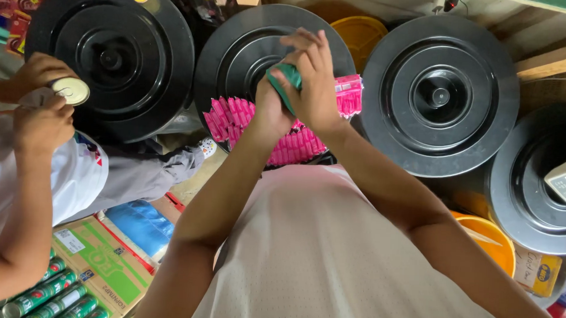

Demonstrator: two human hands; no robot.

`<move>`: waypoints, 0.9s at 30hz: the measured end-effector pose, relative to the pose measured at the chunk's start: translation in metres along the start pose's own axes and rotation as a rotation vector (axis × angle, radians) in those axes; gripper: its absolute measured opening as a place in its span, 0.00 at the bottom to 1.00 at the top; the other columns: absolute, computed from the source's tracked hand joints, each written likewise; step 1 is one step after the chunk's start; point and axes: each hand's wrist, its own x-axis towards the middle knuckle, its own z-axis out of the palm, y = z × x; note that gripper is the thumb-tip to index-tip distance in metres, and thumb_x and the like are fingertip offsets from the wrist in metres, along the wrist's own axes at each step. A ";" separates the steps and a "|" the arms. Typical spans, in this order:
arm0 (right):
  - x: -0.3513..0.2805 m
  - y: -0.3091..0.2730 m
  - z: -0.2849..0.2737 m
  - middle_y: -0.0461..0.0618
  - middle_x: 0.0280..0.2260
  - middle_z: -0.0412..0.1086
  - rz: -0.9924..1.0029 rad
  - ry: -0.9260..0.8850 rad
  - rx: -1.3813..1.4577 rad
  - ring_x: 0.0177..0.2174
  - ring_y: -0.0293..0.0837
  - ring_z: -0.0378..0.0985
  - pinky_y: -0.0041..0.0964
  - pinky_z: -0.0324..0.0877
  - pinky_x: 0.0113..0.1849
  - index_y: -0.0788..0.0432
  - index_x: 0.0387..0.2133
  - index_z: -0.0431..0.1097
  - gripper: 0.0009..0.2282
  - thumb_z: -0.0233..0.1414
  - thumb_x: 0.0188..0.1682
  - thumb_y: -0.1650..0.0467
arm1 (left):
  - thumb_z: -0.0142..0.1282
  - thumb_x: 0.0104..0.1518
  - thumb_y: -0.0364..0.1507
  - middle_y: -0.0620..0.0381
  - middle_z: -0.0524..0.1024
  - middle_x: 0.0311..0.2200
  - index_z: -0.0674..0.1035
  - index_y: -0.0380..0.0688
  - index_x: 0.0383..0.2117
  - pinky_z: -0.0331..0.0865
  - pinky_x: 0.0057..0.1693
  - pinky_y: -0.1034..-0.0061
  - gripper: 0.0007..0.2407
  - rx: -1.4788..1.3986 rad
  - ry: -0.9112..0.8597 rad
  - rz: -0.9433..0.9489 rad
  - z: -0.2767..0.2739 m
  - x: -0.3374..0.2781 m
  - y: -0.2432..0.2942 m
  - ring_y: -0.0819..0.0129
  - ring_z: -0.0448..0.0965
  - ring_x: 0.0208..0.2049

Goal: Wiping detergent sachets with a cloth and organizing them on a shelf in a retail store.

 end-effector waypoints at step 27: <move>-0.092 0.092 0.014 0.52 0.48 0.71 0.892 -0.215 0.703 0.43 0.39 0.80 0.35 0.77 0.45 0.62 0.53 0.64 0.16 0.48 0.60 0.62 | 0.49 0.53 0.11 0.53 0.73 0.57 0.47 0.58 0.72 0.75 0.55 0.70 0.40 0.428 0.089 0.107 -0.034 -0.037 0.030 0.69 0.78 0.50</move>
